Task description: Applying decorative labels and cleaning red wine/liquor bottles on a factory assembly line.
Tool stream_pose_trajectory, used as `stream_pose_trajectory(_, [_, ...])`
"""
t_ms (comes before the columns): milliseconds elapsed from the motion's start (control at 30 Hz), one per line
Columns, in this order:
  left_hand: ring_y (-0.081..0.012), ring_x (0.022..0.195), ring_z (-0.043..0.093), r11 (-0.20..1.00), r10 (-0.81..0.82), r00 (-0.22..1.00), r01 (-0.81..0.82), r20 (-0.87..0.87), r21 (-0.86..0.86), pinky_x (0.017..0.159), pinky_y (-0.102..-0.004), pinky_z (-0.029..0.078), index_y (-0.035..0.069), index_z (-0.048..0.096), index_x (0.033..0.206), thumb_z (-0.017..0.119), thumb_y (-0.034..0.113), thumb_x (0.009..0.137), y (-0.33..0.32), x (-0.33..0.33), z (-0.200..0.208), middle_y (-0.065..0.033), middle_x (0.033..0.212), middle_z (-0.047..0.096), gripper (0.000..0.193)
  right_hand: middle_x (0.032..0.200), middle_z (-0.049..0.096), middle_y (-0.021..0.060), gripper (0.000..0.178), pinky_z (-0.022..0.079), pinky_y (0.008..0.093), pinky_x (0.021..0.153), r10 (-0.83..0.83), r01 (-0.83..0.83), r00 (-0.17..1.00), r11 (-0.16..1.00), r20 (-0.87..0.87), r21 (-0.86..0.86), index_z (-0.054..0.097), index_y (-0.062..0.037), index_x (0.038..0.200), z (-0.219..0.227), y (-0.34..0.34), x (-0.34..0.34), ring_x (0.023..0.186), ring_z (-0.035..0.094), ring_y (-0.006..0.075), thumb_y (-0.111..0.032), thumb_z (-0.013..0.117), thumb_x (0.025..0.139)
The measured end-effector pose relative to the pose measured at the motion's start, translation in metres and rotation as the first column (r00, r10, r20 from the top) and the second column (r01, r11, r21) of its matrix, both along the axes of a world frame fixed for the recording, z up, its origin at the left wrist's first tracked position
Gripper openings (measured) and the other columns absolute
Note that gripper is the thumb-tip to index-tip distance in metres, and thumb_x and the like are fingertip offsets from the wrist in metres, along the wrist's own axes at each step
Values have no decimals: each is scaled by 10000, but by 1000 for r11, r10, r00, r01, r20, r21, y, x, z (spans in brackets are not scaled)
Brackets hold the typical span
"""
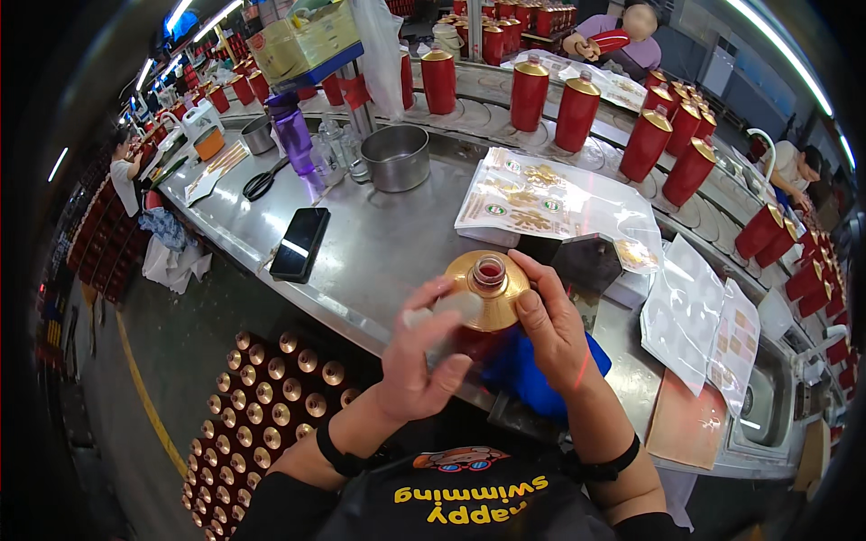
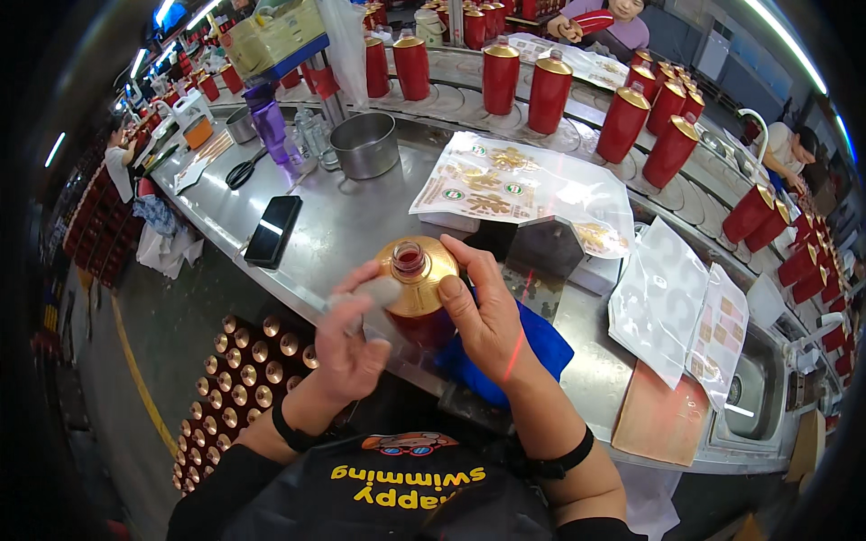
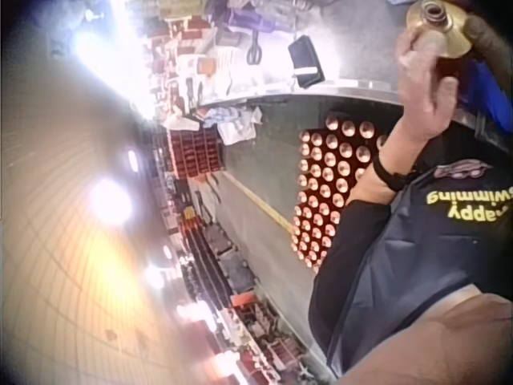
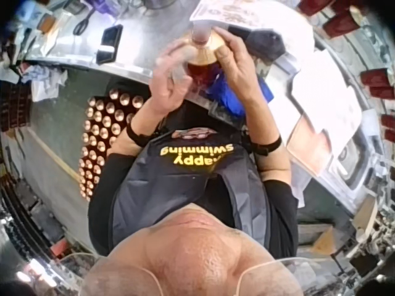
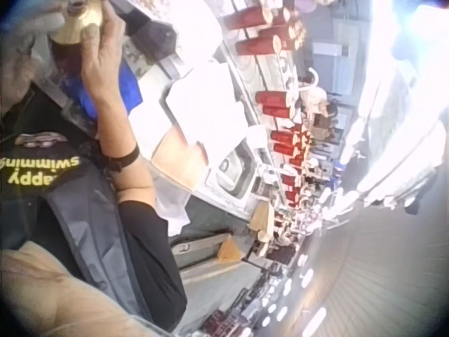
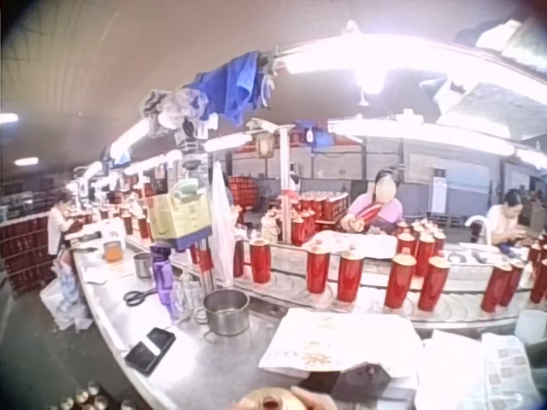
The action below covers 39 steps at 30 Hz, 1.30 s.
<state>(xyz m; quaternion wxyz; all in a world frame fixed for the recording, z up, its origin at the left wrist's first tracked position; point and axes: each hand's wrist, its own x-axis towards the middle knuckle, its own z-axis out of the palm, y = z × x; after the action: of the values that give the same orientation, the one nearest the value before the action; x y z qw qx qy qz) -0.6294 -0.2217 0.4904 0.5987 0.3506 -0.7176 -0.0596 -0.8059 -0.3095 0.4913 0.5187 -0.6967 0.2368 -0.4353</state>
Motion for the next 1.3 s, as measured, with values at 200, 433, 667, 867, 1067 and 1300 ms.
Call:
stream_pose_trajectory(200, [-219,1307,454,876,-78,788,347,-610,335,1111,-368,343,13,259,1456,498,162,1002,-12,-15,7,-153,1418,421,534,1200,533,147,492,389,332,1017,8,-8,1000,1000,24,6,448,-2,1401,-1,1,0,1151,523,248,-333,491,1039])
stream_pose_trajectory(433, [-142,1194,489,776,-119,747,481,-655,408,1024,-299,408,38,244,1450,507,114,1009,-18,-14,25,-111,1320,451,520,1191,532,150,494,392,337,1015,-10,11,1000,1000,-5,3,451,3,1391,2,2,-3,1142,529,252,-339,496,1037])
stream_pose_trajectory(667, [-149,1201,483,754,-123,775,480,-620,449,1028,-302,408,35,246,1442,558,128,991,-21,-12,26,-113,1319,442,556,1188,527,150,507,393,340,1011,-11,11,999,1000,-30,2,444,-2,1389,4,2,-4,1137,526,257,-346,521,1025])
stream_pose_trajectory(867, [-182,1269,463,711,-106,834,444,-541,545,1082,-332,362,47,242,1458,610,218,963,-24,-5,28,-115,1350,470,640,1192,523,152,521,392,345,1012,-15,14,999,1000,-44,-12,441,-4,1392,6,2,-6,1137,525,262,-359,526,1020])
stream_pose_trajectory(1067, [-181,1313,441,565,-201,722,637,-662,524,1108,-319,342,18,260,1493,625,312,970,-30,9,32,-104,1390,457,702,1191,522,146,531,387,343,1019,-16,14,998,999,-60,-31,446,-5,1387,7,3,-9,1144,520,258,-375,533,1017])
stream_pose_trajectory(1300, [-175,1312,444,532,-214,796,581,-565,616,1107,-317,348,17,289,1484,609,272,979,-32,11,41,-97,1387,461,650,1193,522,139,540,383,343,1025,-17,16,998,999,-59,-30,447,0,1384,7,3,-9,1149,516,253,-376,549,1010])
